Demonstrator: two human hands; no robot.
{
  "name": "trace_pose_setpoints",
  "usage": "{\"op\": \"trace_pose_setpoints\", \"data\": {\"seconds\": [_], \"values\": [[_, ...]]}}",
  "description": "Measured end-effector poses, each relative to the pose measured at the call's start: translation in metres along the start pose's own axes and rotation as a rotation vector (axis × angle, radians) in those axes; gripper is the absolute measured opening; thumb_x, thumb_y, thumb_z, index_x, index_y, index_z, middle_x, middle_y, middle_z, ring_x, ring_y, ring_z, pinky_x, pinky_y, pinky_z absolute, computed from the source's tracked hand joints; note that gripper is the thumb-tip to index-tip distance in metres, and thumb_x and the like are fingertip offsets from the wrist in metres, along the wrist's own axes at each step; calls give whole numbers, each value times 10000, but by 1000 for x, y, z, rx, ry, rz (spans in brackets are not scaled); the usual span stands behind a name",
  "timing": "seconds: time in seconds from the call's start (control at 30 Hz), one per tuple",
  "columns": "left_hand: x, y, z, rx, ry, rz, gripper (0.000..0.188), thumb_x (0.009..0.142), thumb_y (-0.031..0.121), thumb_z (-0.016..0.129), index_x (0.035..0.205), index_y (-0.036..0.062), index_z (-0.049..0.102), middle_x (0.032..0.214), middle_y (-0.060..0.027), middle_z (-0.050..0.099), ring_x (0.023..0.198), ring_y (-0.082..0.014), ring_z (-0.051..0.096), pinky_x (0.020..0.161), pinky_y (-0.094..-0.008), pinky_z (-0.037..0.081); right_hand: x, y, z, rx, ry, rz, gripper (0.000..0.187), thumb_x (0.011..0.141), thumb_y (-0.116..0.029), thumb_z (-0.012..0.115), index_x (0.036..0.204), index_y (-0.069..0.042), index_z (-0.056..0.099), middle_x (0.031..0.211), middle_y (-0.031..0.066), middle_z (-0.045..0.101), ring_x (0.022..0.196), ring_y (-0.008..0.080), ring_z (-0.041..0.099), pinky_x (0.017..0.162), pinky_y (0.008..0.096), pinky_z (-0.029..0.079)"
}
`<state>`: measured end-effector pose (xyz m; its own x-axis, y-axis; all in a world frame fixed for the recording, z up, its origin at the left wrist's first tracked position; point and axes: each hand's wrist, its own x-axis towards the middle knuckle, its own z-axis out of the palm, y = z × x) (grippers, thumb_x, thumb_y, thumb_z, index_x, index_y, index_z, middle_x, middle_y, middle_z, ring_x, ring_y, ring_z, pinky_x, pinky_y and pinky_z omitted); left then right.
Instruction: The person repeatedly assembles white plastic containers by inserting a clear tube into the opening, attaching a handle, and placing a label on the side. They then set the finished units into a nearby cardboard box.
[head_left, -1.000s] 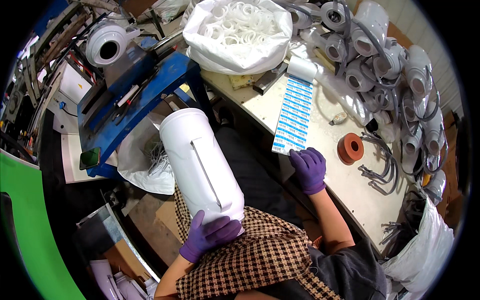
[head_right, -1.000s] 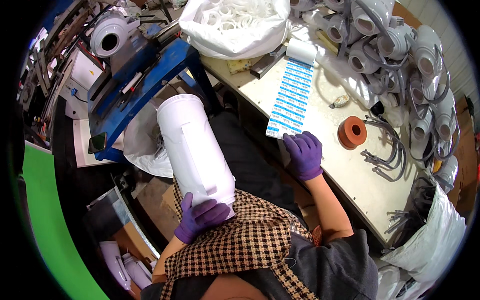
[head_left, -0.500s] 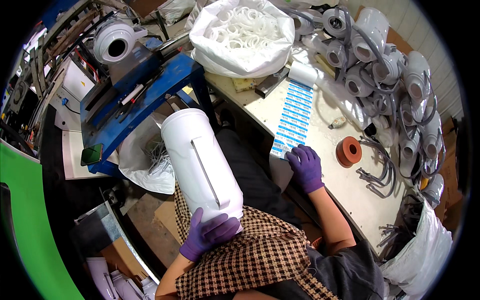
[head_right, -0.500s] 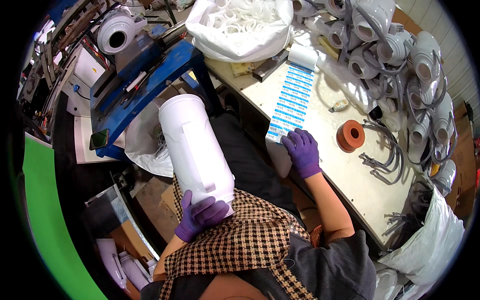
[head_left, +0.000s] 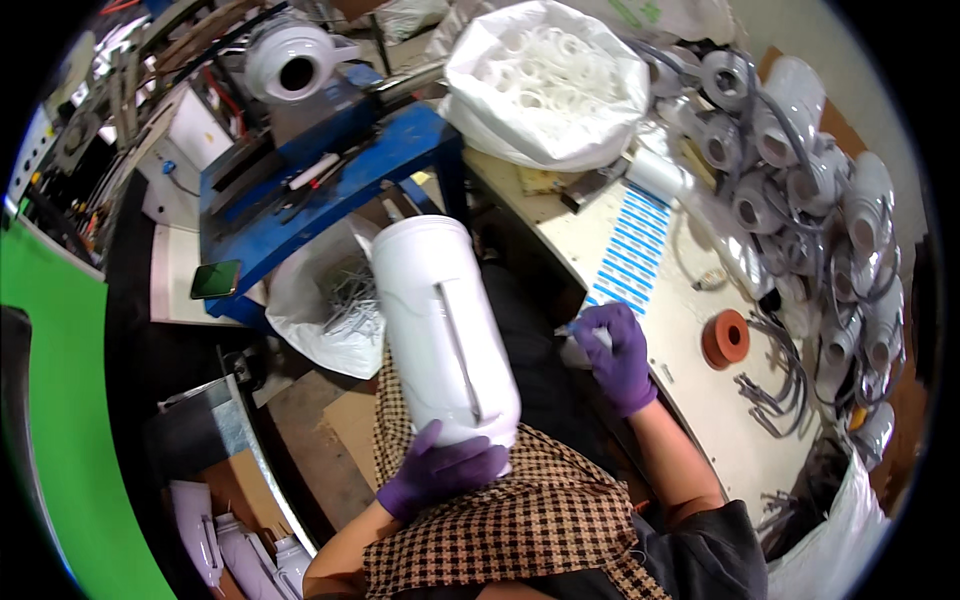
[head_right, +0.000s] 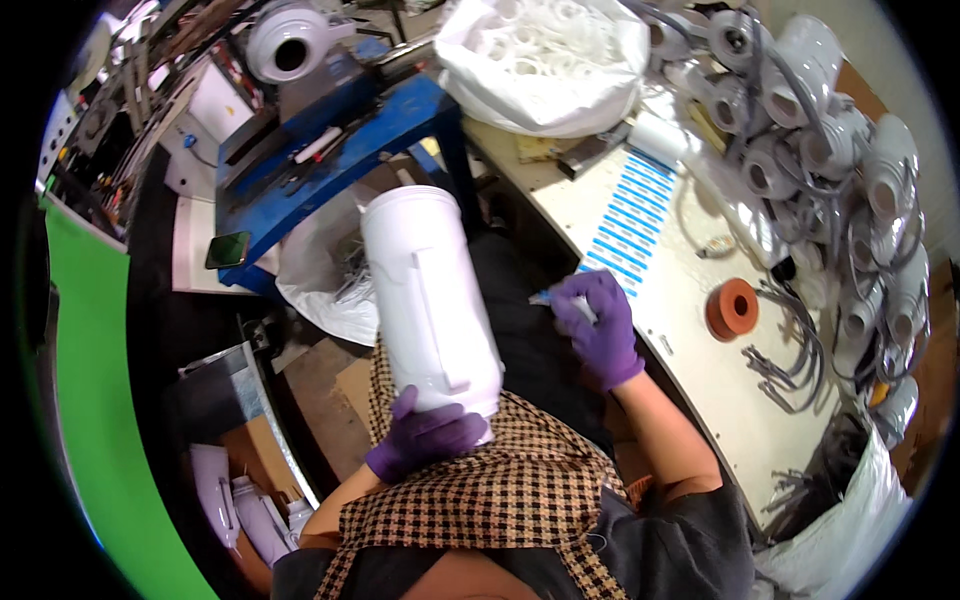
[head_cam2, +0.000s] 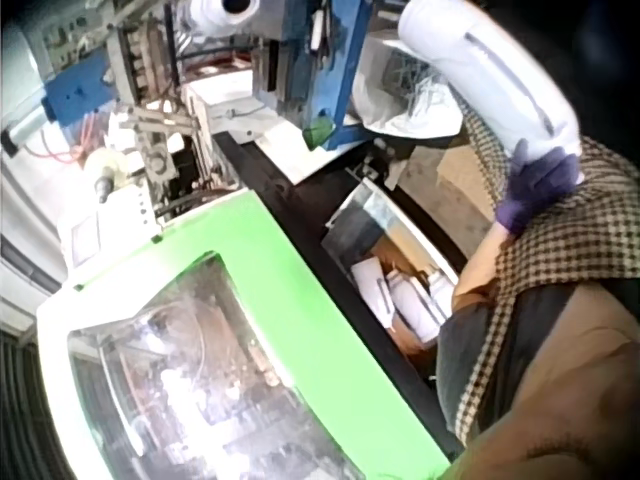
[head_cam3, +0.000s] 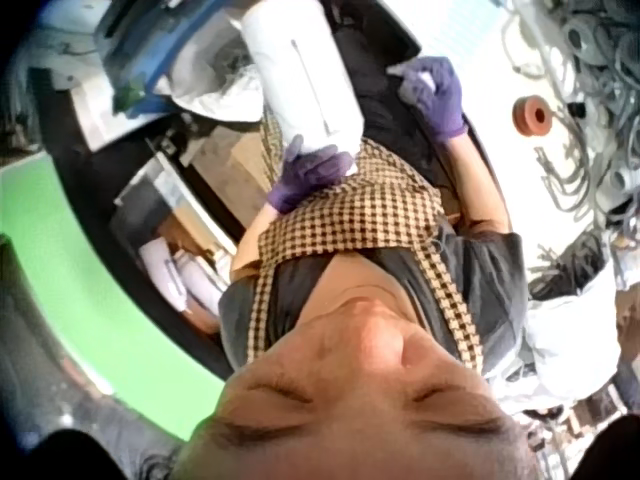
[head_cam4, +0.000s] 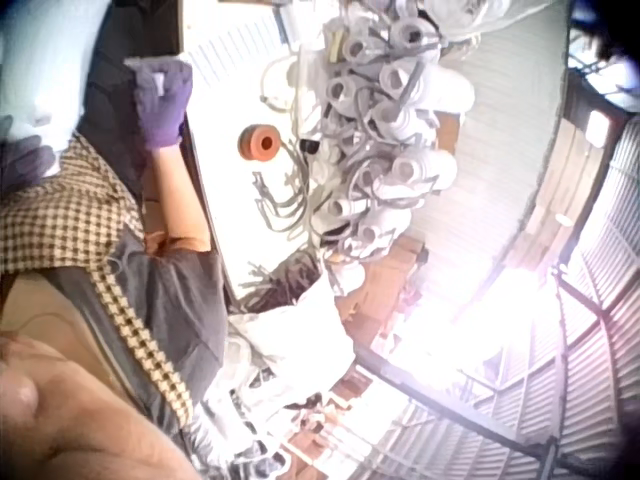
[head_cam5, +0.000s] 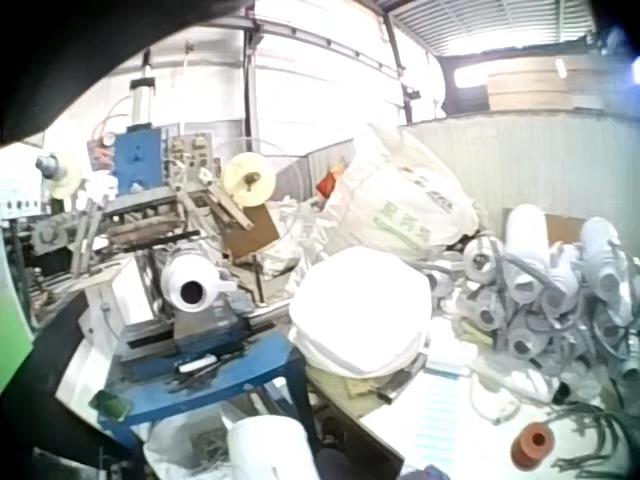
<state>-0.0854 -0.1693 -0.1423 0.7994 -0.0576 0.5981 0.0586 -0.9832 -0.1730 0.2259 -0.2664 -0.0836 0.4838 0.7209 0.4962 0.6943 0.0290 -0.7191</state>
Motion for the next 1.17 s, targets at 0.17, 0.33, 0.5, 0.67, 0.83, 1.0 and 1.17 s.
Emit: {"op": "trace_pose_setpoints", "data": {"seconds": [0.17, 0.33, 0.5, 0.67, 0.83, 1.0, 1.17], "values": [[1, -9, -2, 139, -188, 190, 350, 960, 364, 624, 1302, 412, 568, 1309, 150, 555, 1297, -66, 499, 1157, -512, 287, 127, -30, 59, 389, -422, 195, 263, 1012, -241, 603, 918, 4, 621, 836, 49, 594, 788, 175, 556, 727, 313, 457], [-11, -3, -8, 73, -271, 153, 378, 1020, 315, 523, 1394, 374, 536, 1391, 126, 536, 1337, -69, 479, 1200, -522, 204, 166, -27, 114, 484, -703, 410, 257, 1017, -233, 634, 913, 2, 644, 773, 0, 579, 725, 99, 518, 680, 281, 451], [-14, -4, -10, -40, -213, 77, 451, 946, 203, 589, 1367, 362, 561, 1328, 96, 557, 1323, -74, 505, 1213, -504, 236, 175, -23, 125, 435, -736, 415, 295, 994, -288, 674, 883, -18, 641, 761, 7, 610, 698, 94, 552, 686, 263, 457], [6, -16, -42, -387, -501, -611, 593, 808, 268, 797, 1359, 268, 577, 1290, -72, 563, 1335, -260, 512, 1164, -509, 346, 168, -31, 136, -179, -430, 33, 502, 827, -391, 841, 1064, -12, 610, 1132, 145, 596, 956, 215, 585, 831, 339, 482], [-52, -18, -95, -1227, 89, -1108, 715, 617, 96, 942, 1252, 105, 613, 1656, -282, 59, 1474, -415, 318, 1184, -479, 322, 152, 13, 186, 185, -514, 327, 929, 759, -541, 856, 1437, -31, 478, 1210, 264, 678, 1077, 399, 677, 1014, 447, 506], [-84, 1, -66, -845, 684, -1309, 772, 895, 226, 723, 1525, 48, 314, 1571, -303, 303, 1400, -382, 447, 1140, -437, 404, 221, -78, 202, 42, -557, -183, 956, 840, -453, 780, 1615, -248, 260, 1235, 246, 632, 1149, 426, 641, 993, 475, 508], [-49, -5, -95, -943, 1067, -1465, 882, 928, 464, 665, 1612, 176, 187, 1547, -179, 368, 1342, -398, 492, 1134, -551, 406, 362, -142, 240, -534, -365, -236, 944, 858, -499, 740, 1625, -328, 216, 1384, 177, 545, 1263, 388, 586, 991, 505, 521]]}}
